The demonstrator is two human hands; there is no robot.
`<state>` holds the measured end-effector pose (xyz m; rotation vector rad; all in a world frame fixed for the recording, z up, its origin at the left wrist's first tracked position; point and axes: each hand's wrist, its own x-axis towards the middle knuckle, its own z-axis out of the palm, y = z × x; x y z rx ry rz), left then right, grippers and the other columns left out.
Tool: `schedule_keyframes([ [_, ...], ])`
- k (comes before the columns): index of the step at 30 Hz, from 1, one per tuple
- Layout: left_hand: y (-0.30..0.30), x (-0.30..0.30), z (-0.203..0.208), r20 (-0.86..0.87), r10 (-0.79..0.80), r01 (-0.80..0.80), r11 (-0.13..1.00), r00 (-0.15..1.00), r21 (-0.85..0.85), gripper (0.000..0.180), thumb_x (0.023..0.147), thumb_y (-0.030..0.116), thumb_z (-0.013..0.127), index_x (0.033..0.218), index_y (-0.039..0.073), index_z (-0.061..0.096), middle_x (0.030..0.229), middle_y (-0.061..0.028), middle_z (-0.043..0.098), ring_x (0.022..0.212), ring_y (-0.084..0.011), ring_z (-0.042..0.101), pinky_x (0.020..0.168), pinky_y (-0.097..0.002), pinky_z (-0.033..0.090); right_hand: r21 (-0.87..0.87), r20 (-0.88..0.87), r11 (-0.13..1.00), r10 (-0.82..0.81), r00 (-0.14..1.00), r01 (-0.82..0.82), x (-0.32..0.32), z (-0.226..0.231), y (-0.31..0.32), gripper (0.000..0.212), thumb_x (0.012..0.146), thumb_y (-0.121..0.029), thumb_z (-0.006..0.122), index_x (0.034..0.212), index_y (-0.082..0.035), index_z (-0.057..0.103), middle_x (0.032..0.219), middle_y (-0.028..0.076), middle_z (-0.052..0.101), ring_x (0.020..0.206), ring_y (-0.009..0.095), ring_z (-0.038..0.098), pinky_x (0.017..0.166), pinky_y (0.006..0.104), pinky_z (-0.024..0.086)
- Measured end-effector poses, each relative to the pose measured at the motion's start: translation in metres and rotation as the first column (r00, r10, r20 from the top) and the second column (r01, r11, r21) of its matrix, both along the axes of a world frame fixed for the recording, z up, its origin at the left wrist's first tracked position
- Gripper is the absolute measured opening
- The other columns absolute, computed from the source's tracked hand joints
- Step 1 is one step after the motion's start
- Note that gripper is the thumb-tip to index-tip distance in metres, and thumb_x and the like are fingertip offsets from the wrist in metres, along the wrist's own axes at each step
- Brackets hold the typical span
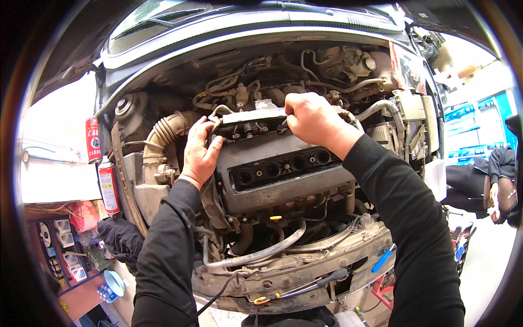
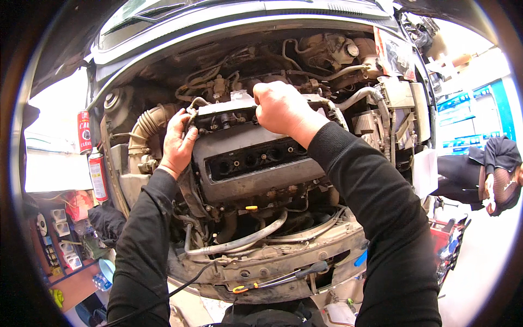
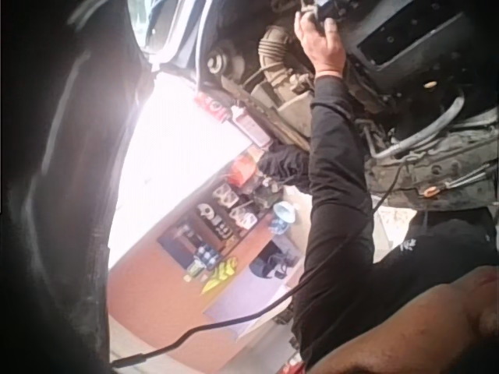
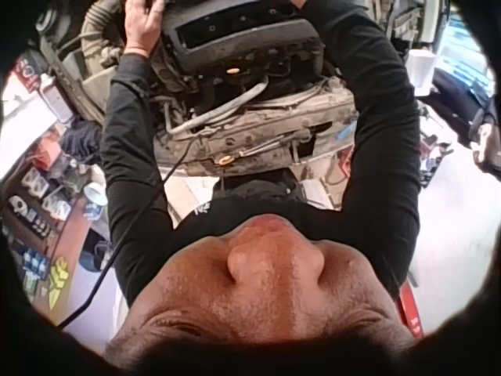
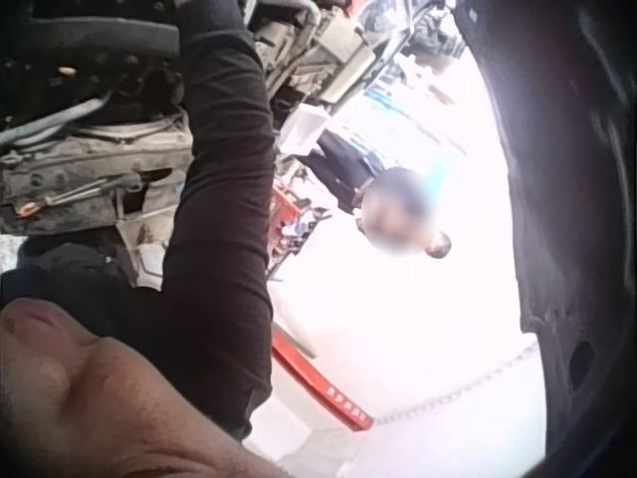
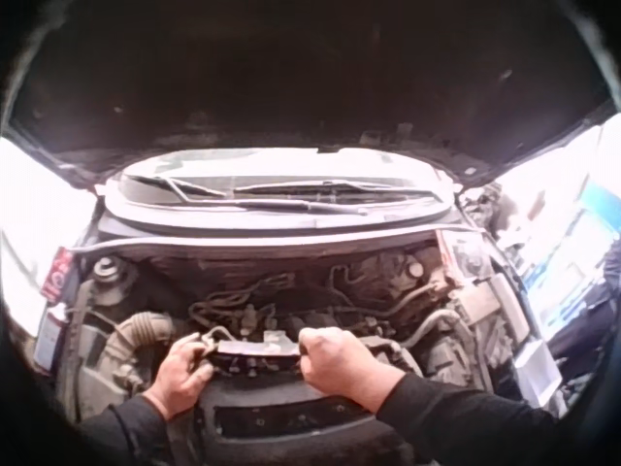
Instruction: The person removes a valve cover from a car engine, then installs a new valve cover and secures it with bolts using a socket wrench. The person works under the hood of a car in a garage.
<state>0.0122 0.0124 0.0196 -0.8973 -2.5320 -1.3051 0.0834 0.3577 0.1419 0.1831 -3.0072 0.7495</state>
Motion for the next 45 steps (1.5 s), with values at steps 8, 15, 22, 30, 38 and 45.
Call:
schedule_keyframes([
  [8,0.000,0.000,0.000,0.027,-0.005,0.004,1.000,1.000,0.026,0.047,0.104,0.024,0.079,0.144,0.002,0.068,0.156,-0.0296,0.063,0.152,-0.0461,0.056,0.129,-0.0507,0.043,0.197,-0.020,0.980,-0.030,0.999,0.034,0.003,-0.003,-0.028,0.016,0.099,-0.011,0.066,0.110,-0.003,0.074,0.097,0.023,0.081,0.096,0.042,0.082,0.088,0.0527,0.065],
  [15,0.001,0.000,0.003,-0.002,-0.012,0.012,1.000,1.000,0.008,0.047,0.103,0.024,0.079,0.143,0.001,0.068,0.153,-0.0297,0.065,0.151,-0.0462,0.056,0.129,-0.0513,0.044,0.279,0.117,0.898,0.320,0.940,-0.341,-0.010,0.009,-0.013,0.021,0.101,-0.004,0.065,0.119,-0.004,0.075,0.102,0.019,0.082,0.098,0.043,0.081,0.086,0.0537,0.065],
  [22,0.000,-0.003,-0.002,-0.042,0.003,-0.003,1.000,0.999,-0.008,0.047,0.103,0.026,0.080,0.141,0.001,0.069,0.152,-0.0315,0.065,0.149,-0.0477,0.058,0.127,-0.0508,0.045,0.308,-0.028,0.867,0.420,0.907,-0.391,-0.008,0.015,-0.006,0.009,0.100,-0.008,0.069,0.108,-0.008,0.073,0.096,0.018,0.075,0.095,0.042,0.075,0.084,0.0530,0.061],
  [30,0.001,-0.003,-0.005,-0.039,0.020,-0.020,1.000,0.999,-0.007,0.048,0.104,0.029,0.081,0.141,0.002,0.069,0.153,-0.0298,0.065,0.147,-0.0469,0.060,0.126,-0.0501,0.047,0.321,0.000,0.903,0.302,0.953,-0.286,-0.015,0.011,-0.024,0.022,0.102,-0.007,0.065,0.123,-0.007,0.070,0.110,0.021,0.080,0.106,0.042,0.078,0.090,0.0533,0.063],
  [38,0.002,-0.004,-0.006,-0.088,0.008,-0.007,1.000,0.996,0.007,0.046,0.103,0.028,0.082,0.140,0.004,0.068,0.145,-0.0238,0.068,0.141,-0.0435,0.062,0.123,-0.0485,0.049,0.389,0.044,0.902,0.181,0.982,-0.184,-0.010,0.008,-0.030,0.023,0.101,-0.007,0.067,0.122,-0.009,0.075,0.102,0.017,0.083,0.100,0.040,0.081,0.091,0.0501,0.064],
  [45,0.003,-0.003,-0.003,-0.100,0.002,0.000,1.000,0.995,0.020,0.043,0.103,0.028,0.081,0.136,0.004,0.069,0.142,-0.0213,0.070,0.138,-0.0421,0.063,0.121,-0.0480,0.050,0.372,0.009,0.907,0.209,0.978,-0.197,-0.008,0.006,-0.026,0.023,0.100,-0.005,0.068,0.123,-0.008,0.073,0.107,0.016,0.082,0.104,0.041,0.079,0.092,0.0519,0.063],
])
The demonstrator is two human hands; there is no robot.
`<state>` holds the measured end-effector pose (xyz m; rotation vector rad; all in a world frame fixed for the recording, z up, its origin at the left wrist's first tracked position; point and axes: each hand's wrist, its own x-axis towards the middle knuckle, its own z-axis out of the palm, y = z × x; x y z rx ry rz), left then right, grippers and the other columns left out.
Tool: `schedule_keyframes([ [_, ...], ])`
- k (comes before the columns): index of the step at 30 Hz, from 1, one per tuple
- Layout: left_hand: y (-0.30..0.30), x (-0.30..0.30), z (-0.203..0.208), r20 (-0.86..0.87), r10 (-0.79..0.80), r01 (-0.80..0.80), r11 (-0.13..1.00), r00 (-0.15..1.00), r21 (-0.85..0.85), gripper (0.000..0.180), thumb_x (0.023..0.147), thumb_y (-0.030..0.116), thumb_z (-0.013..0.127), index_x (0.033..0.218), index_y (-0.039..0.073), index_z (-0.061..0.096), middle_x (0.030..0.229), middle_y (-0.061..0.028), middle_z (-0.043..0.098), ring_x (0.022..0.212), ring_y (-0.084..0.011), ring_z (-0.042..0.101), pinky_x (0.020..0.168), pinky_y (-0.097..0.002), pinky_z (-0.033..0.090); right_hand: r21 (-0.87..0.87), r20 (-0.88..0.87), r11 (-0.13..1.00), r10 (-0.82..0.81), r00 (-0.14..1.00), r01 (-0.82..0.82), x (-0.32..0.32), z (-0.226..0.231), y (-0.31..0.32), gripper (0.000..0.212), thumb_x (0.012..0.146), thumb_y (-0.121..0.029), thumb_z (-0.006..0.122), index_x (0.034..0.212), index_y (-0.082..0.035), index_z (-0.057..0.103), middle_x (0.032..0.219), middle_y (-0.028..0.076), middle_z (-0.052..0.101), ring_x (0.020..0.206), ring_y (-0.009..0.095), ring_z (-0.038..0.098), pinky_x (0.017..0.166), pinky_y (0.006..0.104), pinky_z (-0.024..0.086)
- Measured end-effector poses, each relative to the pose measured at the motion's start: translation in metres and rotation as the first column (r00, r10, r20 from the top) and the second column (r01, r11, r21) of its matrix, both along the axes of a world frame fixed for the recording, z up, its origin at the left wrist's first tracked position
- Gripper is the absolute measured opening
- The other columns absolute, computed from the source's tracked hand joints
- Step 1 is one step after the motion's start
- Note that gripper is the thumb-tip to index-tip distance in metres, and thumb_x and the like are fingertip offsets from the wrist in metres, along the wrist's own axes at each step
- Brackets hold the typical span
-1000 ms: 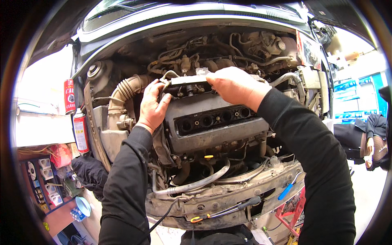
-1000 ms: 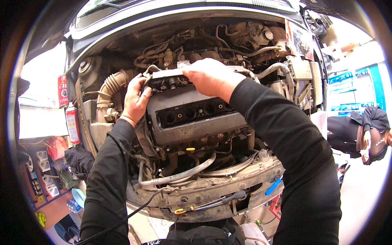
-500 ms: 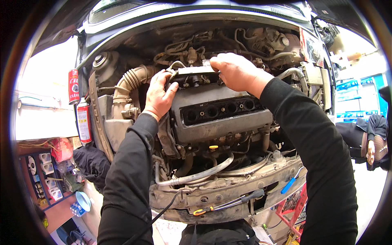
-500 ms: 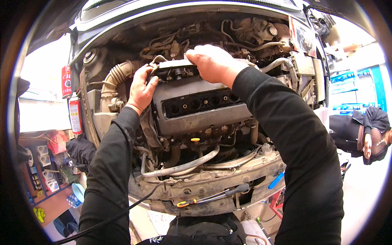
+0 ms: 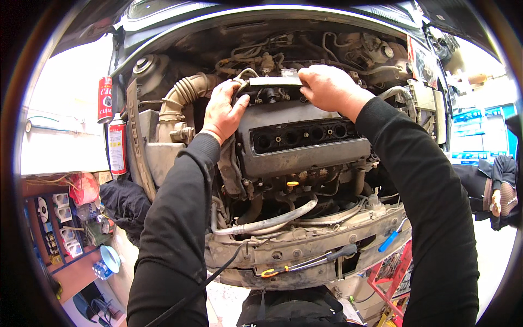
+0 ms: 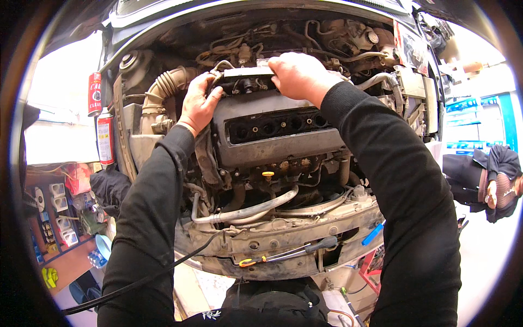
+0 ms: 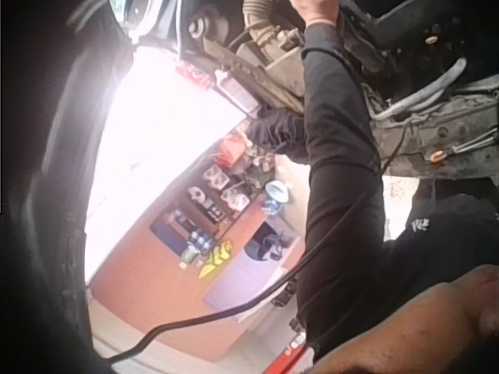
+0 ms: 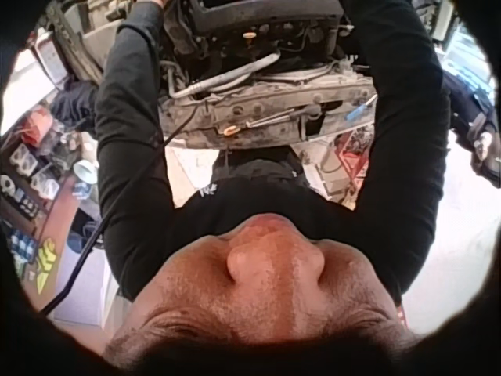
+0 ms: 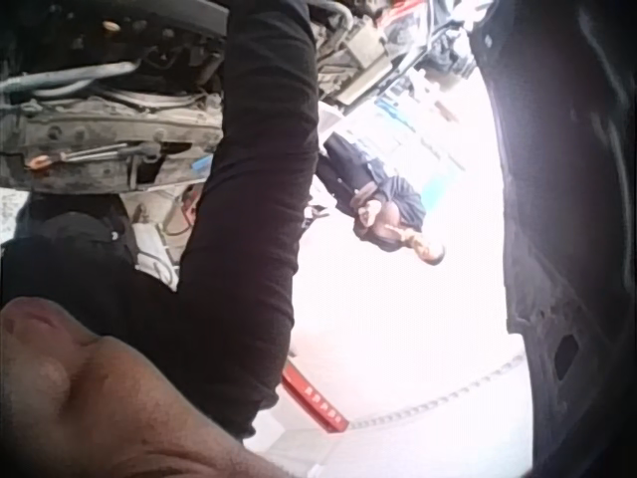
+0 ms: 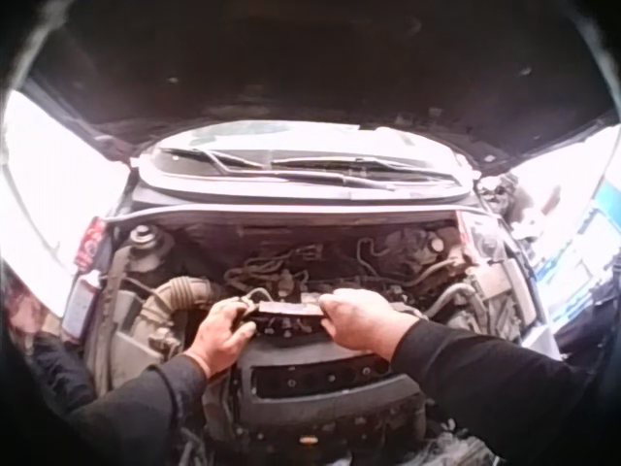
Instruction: The person removes a valve cover from a car engine, then installs a new valve cover and secures it with bolts using a socket wrench. The person works under the hood of a car in a garage.
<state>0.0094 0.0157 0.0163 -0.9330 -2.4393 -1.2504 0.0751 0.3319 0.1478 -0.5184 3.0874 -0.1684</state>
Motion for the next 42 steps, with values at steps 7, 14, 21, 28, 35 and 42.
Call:
schedule_keyframes([
  [7,0.000,0.000,0.000,0.010,0.001,-0.002,1.000,1.000,0.006,0.042,0.103,0.029,0.081,0.135,0.004,0.070,0.140,-0.0211,0.071,0.137,-0.0423,0.064,0.120,-0.0482,0.051,-0.037,-0.081,0.997,0.070,0.994,-0.074,0.001,0.001,-0.003,0.019,0.108,-0.020,0.065,0.120,-0.010,0.076,0.107,0.017,0.083,0.105,0.040,0.080,0.093,0.0527,0.064],
  [14,0.001,0.000,-0.002,0.030,0.007,-0.007,1.000,1.000,0.009,0.042,0.103,0.028,0.082,0.135,0.004,0.069,0.138,-0.0212,0.071,0.136,-0.0420,0.065,0.120,-0.0480,0.051,0.107,0.039,0.991,-0.080,0.996,0.075,-0.002,-0.001,-0.002,0.019,0.105,-0.009,0.064,0.123,-0.009,0.070,0.107,0.017,0.083,0.103,0.040,0.080,0.089,0.0532,0.063],
  [21,-0.001,-0.003,-0.004,0.001,0.012,-0.012,1.000,1.000,-0.005,0.044,0.102,0.029,0.082,0.136,0.003,0.072,0.141,-0.0210,0.072,0.136,-0.0412,0.065,0.120,-0.0476,0.051,-0.008,-0.042,1.000,0.027,0.999,-0.027,0.000,-0.004,0.001,0.021,0.101,-0.009,0.071,0.122,-0.008,0.072,0.107,0.016,0.078,0.109,0.040,0.076,0.095,0.0530,0.062],
  [28,0.001,-0.006,-0.008,0.067,-0.005,0.002,0.999,0.998,0.050,0.044,0.103,0.032,0.081,0.136,0.003,0.072,0.136,-0.0208,0.073,0.133,-0.0400,0.066,0.119,-0.0470,0.050,-0.028,-0.203,0.997,0.060,0.977,-0.067,-0.005,-0.010,0.002,0.018,0.107,-0.015,0.063,0.115,-0.010,0.078,0.104,0.017,0.083,0.101,0.038,0.082,0.089,0.0498,0.065],
  [35,0.000,-0.009,-0.012,0.082,-0.008,0.004,0.998,0.997,0.055,0.047,0.103,0.032,0.083,0.138,0.003,0.072,0.137,-0.0209,0.072,0.132,-0.0396,0.066,0.119,-0.0463,0.051,0.086,-0.152,0.996,-0.001,0.988,0.014,-0.004,-0.011,0.004,0.025,0.113,-0.032,0.067,0.109,-0.011,0.079,0.095,0.016,0.083,0.091,0.037,0.083,0.084,0.0488,0.066],
  [42,-0.001,-0.008,-0.013,0.078,0.011,-0.011,1.000,0.997,0.007,0.050,0.103,0.033,0.084,0.140,0.002,0.072,0.137,-0.0226,0.071,0.131,-0.0393,0.067,0.119,-0.0457,0.052,-0.034,-0.197,0.986,0.152,0.969,-0.161,-0.003,-0.014,0.007,0.019,0.109,-0.021,0.070,0.123,-0.010,0.074,0.106,0.018,0.083,0.103,0.038,0.081,0.092,0.0507,0.064],
])
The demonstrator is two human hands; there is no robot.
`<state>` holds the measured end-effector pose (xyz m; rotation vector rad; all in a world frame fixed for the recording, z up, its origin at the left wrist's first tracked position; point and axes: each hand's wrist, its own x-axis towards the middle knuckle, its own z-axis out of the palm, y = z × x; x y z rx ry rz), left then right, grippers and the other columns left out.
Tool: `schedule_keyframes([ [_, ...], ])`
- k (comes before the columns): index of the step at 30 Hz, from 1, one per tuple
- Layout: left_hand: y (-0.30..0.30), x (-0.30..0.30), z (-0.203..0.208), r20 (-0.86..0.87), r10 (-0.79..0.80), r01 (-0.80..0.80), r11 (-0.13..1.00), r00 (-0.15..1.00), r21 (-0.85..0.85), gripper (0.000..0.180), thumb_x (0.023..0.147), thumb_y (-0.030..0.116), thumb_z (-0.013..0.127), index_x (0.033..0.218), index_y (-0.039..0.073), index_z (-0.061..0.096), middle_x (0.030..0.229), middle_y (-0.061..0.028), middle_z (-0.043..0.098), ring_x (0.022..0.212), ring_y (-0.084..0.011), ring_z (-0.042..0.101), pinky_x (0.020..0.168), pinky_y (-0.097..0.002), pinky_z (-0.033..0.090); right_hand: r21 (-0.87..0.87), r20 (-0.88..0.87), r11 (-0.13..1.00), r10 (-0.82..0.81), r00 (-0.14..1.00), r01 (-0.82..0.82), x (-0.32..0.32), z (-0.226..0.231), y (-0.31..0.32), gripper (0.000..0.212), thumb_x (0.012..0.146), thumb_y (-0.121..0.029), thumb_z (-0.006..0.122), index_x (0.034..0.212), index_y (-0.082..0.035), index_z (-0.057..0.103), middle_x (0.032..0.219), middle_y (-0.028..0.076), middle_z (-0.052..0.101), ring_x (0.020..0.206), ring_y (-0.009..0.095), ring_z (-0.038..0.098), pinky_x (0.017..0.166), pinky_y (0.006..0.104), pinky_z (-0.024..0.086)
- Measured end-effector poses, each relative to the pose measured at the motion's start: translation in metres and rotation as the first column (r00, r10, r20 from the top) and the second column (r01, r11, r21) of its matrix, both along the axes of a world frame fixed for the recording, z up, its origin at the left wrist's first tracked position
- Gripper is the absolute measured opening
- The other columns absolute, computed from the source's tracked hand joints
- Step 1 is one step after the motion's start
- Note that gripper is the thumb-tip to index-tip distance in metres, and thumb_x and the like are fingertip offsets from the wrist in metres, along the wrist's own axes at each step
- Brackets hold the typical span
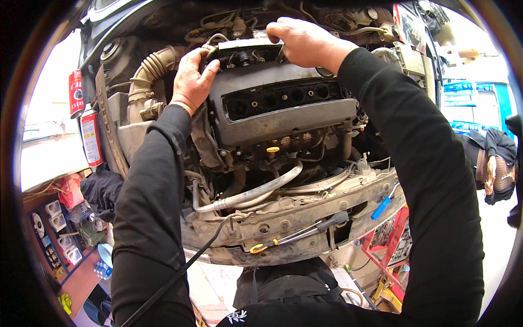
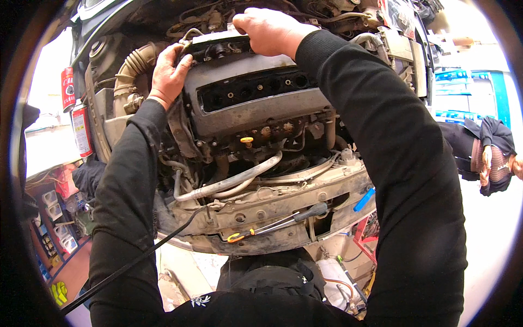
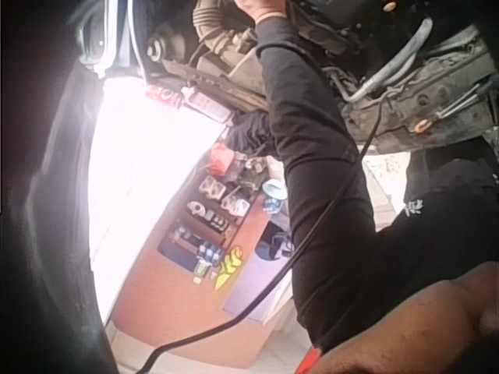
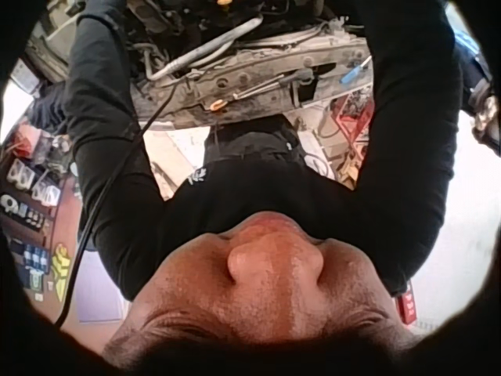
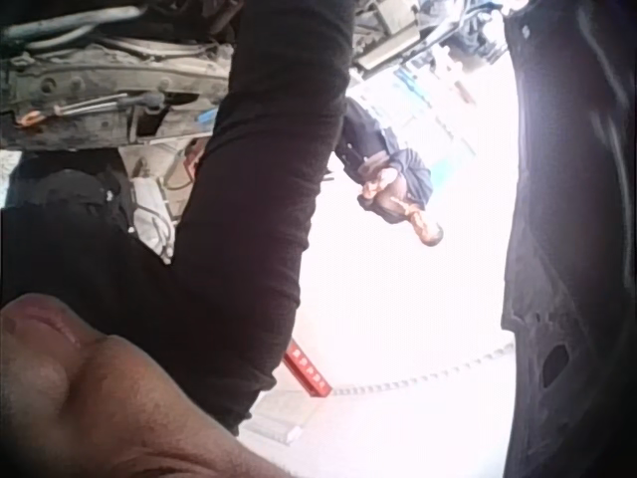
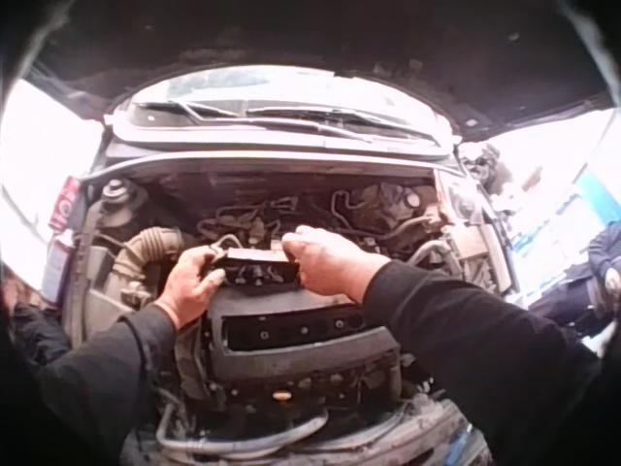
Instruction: The person removes a valve cover from a car engine, then installs a new valve cover and secures it with bolts using a socket wrench. The person works under the hood of a car in a garage.
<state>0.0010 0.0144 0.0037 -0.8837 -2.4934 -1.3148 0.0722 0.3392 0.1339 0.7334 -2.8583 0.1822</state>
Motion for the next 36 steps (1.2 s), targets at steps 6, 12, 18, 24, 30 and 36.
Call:
schedule_keyframes([
  [6,0.000,-0.004,-0.002,0.053,-0.002,0.002,1.000,0.999,0.002,0.051,0.103,0.034,0.083,0.140,0.001,0.072,0.138,-0.0229,0.071,0.130,-0.0397,0.067,0.119,-0.0460,0.051,0.207,0.179,0.954,-0.255,0.950,0.218,-0.001,0.000,0.000,0.018,0.111,-0.023,0.068,0.123,-0.011,0.070,0.104,0.017,0.081,0.104,0.042,0.079,0.092,0.0543,0.062],
  [12,0.000,0.001,0.001,0.013,0.004,-0.004,1.000,1.000,0.006,0.050,0.103,0.033,0.084,0.140,0.001,0.072,0.136,-0.0223,0.071,0.130,-0.0393,0.067,0.118,-0.0461,0.052,0.098,0.085,0.986,-0.143,0.986,0.135,0.004,0.003,-0.003,0.016,0.111,-0.022,0.066,0.122,-0.010,0.070,0.105,0.017,0.081,0.102,0.041,0.079,0.089,0.0544,0.063],
  [18,0.002,0.002,0.003,0.035,0.008,-0.009,1.000,0.999,0.019,0.048,0.102,0.033,0.084,0.138,0.002,0.073,0.137,-0.0218,0.072,0.131,-0.0393,0.067,0.119,-0.0466,0.051,0.071,0.109,0.989,-0.136,0.985,0.128,0.007,0.007,-0.001,0.018,0.107,-0.013,0.066,0.124,-0.009,0.070,0.108,0.016,0.078,0.106,0.040,0.078,0.092,0.0514,0.062],
  [24,0.001,0.002,0.003,0.016,-0.020,0.020,0.999,1.000,0.034,0.048,0.102,0.033,0.084,0.137,0.003,0.073,0.137,-0.0210,0.072,0.133,-0.0396,0.066,0.120,-0.0466,0.050,0.171,0.067,0.970,-0.184,0.981,0.170,0.009,0.005,0.001,0.019,0.109,-0.024,0.067,0.122,-0.012,0.076,0.103,0.016,0.082,0.099,0.036,0.082,0.088,0.0494,0.065],
  [30,0.002,0.003,0.003,0.017,-0.023,0.022,0.998,1.000,0.065,0.046,0.101,0.032,0.084,0.136,0.004,0.072,0.139,-0.0189,0.073,0.135,-0.0391,0.065,0.121,-0.0468,0.051,0.009,0.094,1.000,-0.018,0.995,0.018,0.009,0.012,0.001,0.027,0.099,-0.004,0.073,0.125,-0.008,0.067,0.112,0.018,0.075,0.107,0.040,0.076,0.095,0.0489,0.062],
  [36,0.002,0.005,0.005,0.010,-0.012,0.011,0.999,1.000,0.049,0.046,0.101,0.033,0.083,0.136,0.004,0.072,0.140,-0.0199,0.072,0.136,-0.0395,0.065,0.120,-0.0467,0.052,0.118,0.099,0.979,-0.176,0.979,0.164,0.009,0.010,-0.003,0.016,0.103,-0.014,0.070,0.118,-0.008,0.071,0.102,0.018,0.080,0.098,0.039,0.080,0.086,0.0518,0.063],
])
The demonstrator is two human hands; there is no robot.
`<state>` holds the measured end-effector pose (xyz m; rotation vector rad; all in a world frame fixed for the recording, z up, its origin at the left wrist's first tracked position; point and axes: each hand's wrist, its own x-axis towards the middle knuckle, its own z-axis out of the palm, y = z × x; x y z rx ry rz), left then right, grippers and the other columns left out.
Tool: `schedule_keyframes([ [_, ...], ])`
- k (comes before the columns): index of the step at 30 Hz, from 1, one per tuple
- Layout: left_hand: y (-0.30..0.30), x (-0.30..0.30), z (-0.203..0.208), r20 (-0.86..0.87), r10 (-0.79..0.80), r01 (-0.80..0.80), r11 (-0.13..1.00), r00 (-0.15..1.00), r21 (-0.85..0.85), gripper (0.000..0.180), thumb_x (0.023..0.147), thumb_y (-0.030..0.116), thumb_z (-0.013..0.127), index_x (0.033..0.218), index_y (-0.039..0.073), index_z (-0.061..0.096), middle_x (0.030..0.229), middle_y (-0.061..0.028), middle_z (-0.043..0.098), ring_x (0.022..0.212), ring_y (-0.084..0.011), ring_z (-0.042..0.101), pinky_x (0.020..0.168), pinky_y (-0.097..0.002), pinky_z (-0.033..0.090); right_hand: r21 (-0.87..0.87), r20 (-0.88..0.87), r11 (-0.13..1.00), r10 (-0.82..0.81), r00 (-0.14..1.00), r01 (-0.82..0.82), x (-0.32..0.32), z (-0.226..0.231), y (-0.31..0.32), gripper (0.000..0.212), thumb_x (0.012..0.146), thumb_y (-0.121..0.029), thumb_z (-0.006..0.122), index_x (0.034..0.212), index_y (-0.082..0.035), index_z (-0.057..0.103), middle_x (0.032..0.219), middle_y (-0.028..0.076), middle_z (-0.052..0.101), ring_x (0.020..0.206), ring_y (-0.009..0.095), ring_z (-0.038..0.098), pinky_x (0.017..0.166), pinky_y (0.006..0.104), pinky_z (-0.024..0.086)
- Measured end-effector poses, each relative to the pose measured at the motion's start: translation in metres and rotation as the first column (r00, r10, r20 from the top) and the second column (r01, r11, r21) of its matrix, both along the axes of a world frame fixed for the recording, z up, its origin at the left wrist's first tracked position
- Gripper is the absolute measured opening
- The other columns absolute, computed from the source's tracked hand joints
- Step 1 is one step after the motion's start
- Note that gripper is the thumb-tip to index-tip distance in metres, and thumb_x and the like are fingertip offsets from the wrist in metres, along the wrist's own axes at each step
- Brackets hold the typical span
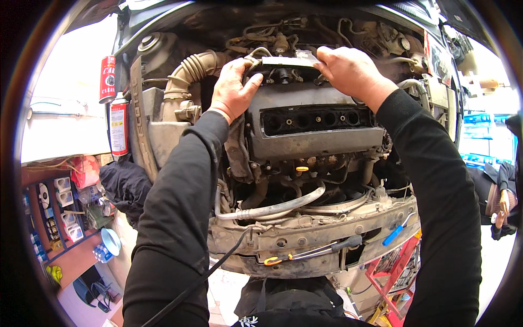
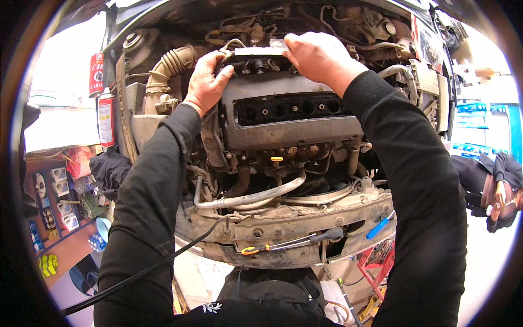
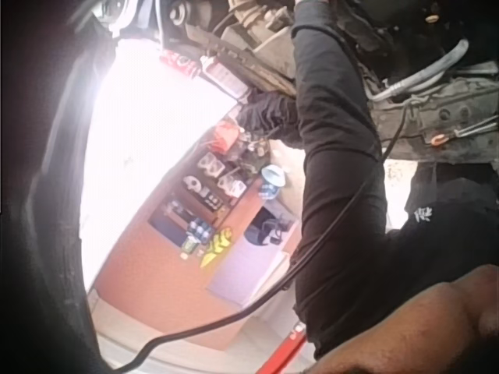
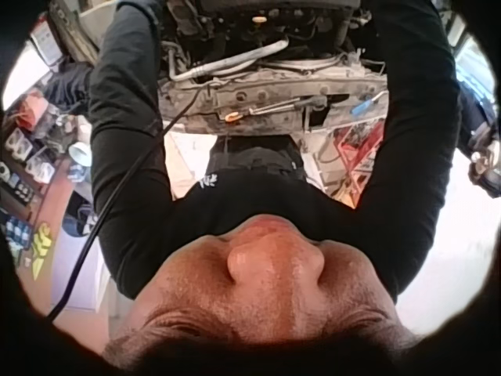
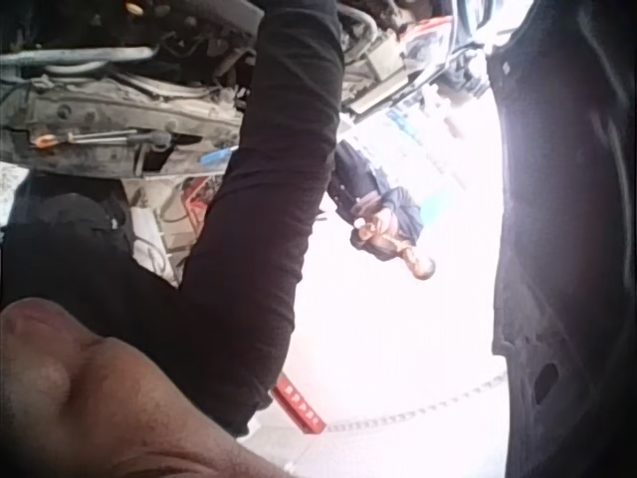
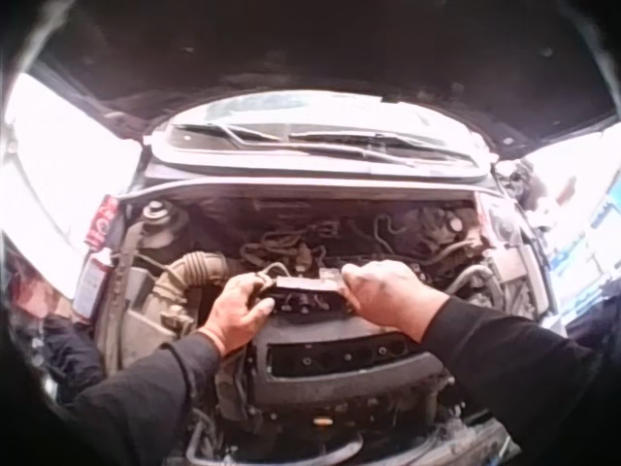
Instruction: The person removes a valve cover from a car engine, then installs a new valve cover and secures it with bolts using a socket wrench. The person works under the hood of a car in a garage.
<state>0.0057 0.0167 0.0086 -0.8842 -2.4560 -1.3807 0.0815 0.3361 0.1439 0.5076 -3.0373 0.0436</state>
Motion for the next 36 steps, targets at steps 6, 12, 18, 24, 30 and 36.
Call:
schedule_keyframes([
  [6,-0.0006,0.0044,0.0071,0.000,0.025,-0.025,0.999,1.000,-0.027,0.047,0.101,0.034,0.083,0.136,0.004,0.072,0.139,-0.0215,0.071,0.134,-0.0399,0.067,0.118,-0.0464,0.053,-0.124,-0.105,0.981,0.136,0.985,-0.149,-0.0039,0.0026,-0.0016,0.017,0.103,-0.015,0.070,0.118,-0.009,0.072,0.100,0.018,0.081,0.096,0.039,0.080,0.085,0.0531,0.063],
  [12,0.0007,0.0033,0.0079,-0.035,0.039,-0.041,0.996,0.999,-0.073,0.046,0.101,0.033,0.082,0.135,0.004,0.072,0.139,-0.0207,0.071,0.135,-0.0401,0.066,0.119,-0.0466,0.053,-0.047,0.081,0.999,-0.023,0.996,0.027,-0.0021,0.0077,-0.0007,0.016,0.102,-0.011,0.069,0.117,-0.006,0.071,0.111,0.018,0.074,0.109,0.040,0.074,0.097,0.0503,0.061],
  [18,-0.0005,0.0034,0.0075,-0.061,0.024,-0.027,0.998,0.998,-0.053,0.045,0.101,0.032,0.083,0.134,0.004,0.072,0.139,-0.0200,0.072,0.135,-0.0399,0.066,0.119,-0.0471,0.052,-0.074,0.071,0.995,0.070,0.995,-0.064,-0.0014,0.0090,0.0010,0.015,0.104,-0.015,0.068,0.118,-0.008,0.072,0.110,0.017,0.077,0.107,0.040,0.076,0.094,0.0502,0.062],
  [24,-0.0003,0.0037,0.0067,-0.075,0.028,-0.032,0.998,0.997,-0.060,0.045,0.101,0.031,0.083,0.135,0.004,0.071,0.140,-0.0196,0.072,0.136,-0.0393,0.065,0.120,-0.0468,0.052,-0.051,-0.022,0.997,0.064,0.998,-0.065,-0.0022,0.0058,-0.0010,0.018,0.110,-0.024,0.067,0.115,-0.009,0.075,0.101,0.016,0.081,0.098,0.039,0.080,0.086,0.0516,0.064],
  [30,-0.0009,0.0014,0.0041,-0.065,0.012,-0.015,0.999,0.998,-0.046,0.047,0.100,0.030,0.084,0.136,0.004,0.071,0.141,-0.0195,0.071,0.137,-0.0395,0.065,0.121,-0.0468,0.052,-0.004,0.149,0.998,-0.062,0.987,0.064,0.0003,0.0085,-0.0020,0.013,0.101,-0.008,0.073,0.114,-0.007,0.073,0.117,0.017,0.072,0.110,0.040,0.073,0.097,0.0475,0.061],
  [36,-0.0004,0.0019,0.0024,-0.078,0.001,-0.005,0.999,0.997,-0.051,0.053,0.101,0.032,0.084,0.141,0.002,0.068,0.143,-0.0214,0.070,0.138,-0.0406,0.065,0.121,-0.0470,0.051,-0.185,0.004,0.976,0.121,0.993,-0.118,-0.0022,0.0076,0.0050,0.012,0.107,-0.021,0.074,0.114,-0.010,0.075,0.107,0.016,0.080,0.104,0.041,0.078,0.091,0.0511,0.063],
])
